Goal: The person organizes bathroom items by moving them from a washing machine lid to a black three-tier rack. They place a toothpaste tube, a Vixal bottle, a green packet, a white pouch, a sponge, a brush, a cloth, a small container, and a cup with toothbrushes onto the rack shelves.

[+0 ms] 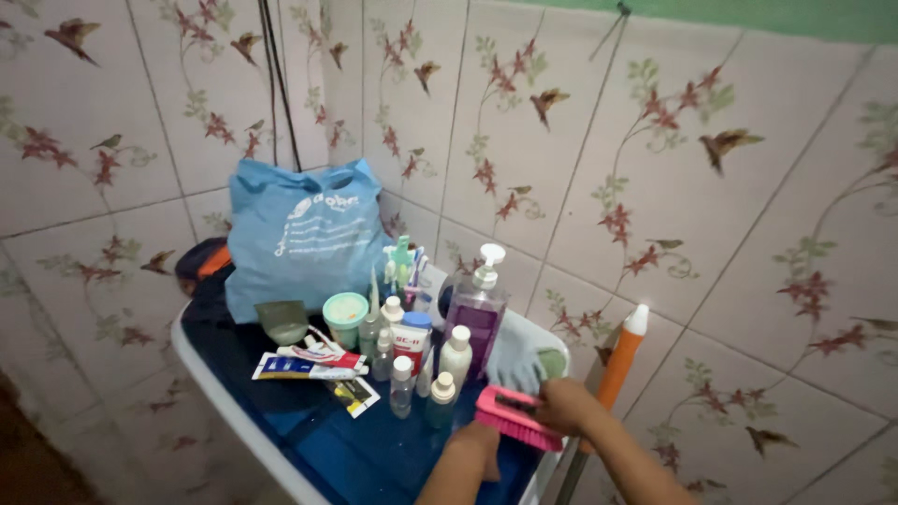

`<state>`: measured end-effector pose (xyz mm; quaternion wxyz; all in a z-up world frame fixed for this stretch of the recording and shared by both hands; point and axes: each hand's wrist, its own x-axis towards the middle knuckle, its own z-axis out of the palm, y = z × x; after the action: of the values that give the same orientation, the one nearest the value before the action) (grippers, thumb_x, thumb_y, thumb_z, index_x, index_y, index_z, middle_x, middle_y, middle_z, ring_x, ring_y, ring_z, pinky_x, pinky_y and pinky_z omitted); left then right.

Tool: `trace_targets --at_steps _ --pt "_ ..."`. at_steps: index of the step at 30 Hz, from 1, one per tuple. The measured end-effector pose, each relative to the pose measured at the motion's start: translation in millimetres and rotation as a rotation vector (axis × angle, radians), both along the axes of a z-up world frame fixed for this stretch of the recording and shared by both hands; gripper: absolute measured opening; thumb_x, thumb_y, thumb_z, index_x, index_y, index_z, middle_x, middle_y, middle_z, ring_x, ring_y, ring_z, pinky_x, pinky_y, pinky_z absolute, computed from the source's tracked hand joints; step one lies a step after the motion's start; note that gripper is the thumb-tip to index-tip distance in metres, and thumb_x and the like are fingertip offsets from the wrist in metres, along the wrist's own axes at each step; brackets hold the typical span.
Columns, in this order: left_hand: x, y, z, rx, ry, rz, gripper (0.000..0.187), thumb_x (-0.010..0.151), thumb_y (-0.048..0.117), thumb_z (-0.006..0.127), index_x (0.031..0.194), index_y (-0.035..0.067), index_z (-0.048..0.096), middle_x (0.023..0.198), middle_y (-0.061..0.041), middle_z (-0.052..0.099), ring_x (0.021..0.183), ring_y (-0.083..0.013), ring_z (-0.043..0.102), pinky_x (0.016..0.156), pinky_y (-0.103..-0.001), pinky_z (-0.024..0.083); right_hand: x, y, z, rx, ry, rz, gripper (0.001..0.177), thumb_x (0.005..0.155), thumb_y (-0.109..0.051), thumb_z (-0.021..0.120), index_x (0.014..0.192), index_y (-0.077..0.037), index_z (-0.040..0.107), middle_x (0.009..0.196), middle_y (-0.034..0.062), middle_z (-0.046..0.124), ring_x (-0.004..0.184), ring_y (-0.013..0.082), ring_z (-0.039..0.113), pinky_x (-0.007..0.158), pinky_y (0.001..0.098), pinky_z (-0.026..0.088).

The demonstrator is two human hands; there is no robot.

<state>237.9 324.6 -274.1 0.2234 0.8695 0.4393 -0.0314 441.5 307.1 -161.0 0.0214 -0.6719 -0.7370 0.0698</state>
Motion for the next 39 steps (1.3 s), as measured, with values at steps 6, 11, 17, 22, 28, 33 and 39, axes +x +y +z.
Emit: trace_targets --at_steps 6,11,17,22,28,33,39 --pt "3 -13 -18 0.136 -0.09 0.0 0.041 0.08 0.018 0.08 0.118 0.0 0.074 0.127 -0.03 0.066 0.12 -0.0422 0.064 0.102 -0.047 0.052 1 -31 23 -0.046 -0.108 -0.072 0.037 0.088 -0.037 0.065 0.085 -0.003 0.078 0.088 0.0236 0.073 0.085 0.038 0.072 0.08 0.0458 0.057" --pt "-30 -40 25 0.107 -0.44 0.095 0.053 0.079 0.028 0.084 0.12 -0.001 0.067 0.127 -0.026 0.063 0.12 -0.041 0.061 0.101 -0.044 0.052 -11 -78 71 -0.229 0.156 -0.217 0.041 0.096 -0.035 0.06 0.087 0.003 0.072 0.084 0.0247 0.077 0.072 0.0314 0.078 0.064 0.0424 0.062" --pt "-77 -74 125 -0.074 -0.984 0.328 0.035 0.081 0.024 0.075 0.108 0.002 0.074 0.097 -0.016 0.076 0.092 -0.0287 0.074 0.079 -0.041 0.056 -46 -139 104 -0.051 0.161 -0.183 0.034 0.092 -0.032 0.063 0.091 0.002 0.071 0.081 0.0219 0.075 0.07 0.0296 0.074 0.064 0.0437 0.059" --pt "-99 -112 163 -0.15 -1.046 0.356 0.029 0.083 0.021 0.067 0.098 -0.002 0.077 0.086 -0.019 0.076 0.076 -0.0232 0.071 0.07 -0.04 0.052 -81 -187 126 0.098 -0.074 -0.148 0.037 0.093 -0.037 0.064 0.088 -0.003 0.076 0.08 0.0197 0.073 0.073 0.0323 0.07 0.072 0.0456 0.056" --pt "-92 -137 174 -0.093 -1.109 0.276 0.046 0.095 0.038 0.069 0.124 0.003 0.064 0.11 -0.016 0.07 0.094 -0.0246 0.067 0.077 -0.04 0.055 -105 -245 186 0.283 0.148 -0.311 0.032 0.091 -0.03 0.063 0.09 0.0 0.072 0.075 0.0187 0.074 0.07 0.0306 0.074 0.067 0.0454 0.058" --pt "-64 -153 229 -0.707 -1.292 0.151 0.047 0.105 0.05 0.061 0.121 0.006 0.059 0.089 -0.009 0.053 0.074 -0.0225 0.049 0.058 -0.038 0.035 -115 -303 235 0.342 0.423 -0.42 0.032 0.094 -0.03 0.061 0.097 0.0 0.071 0.076 0.0148 0.074 0.069 0.0246 0.072 0.066 0.0406 0.057" --pt "-12 -218 286 -0.941 -1.369 0.192 0.03 0.096 0.042 0.064 0.11 0.015 0.061 0.089 -0.004 0.063 0.073 -0.0197 0.063 0.065 -0.035 0.053 -108 -387 274 0.424 0.446 -0.515 0.032 0.095 -0.027 0.061 0.1 0.003 0.071 0.079 0.012 0.071 0.07 0.019 0.067 0.067 0.0368 0.056"
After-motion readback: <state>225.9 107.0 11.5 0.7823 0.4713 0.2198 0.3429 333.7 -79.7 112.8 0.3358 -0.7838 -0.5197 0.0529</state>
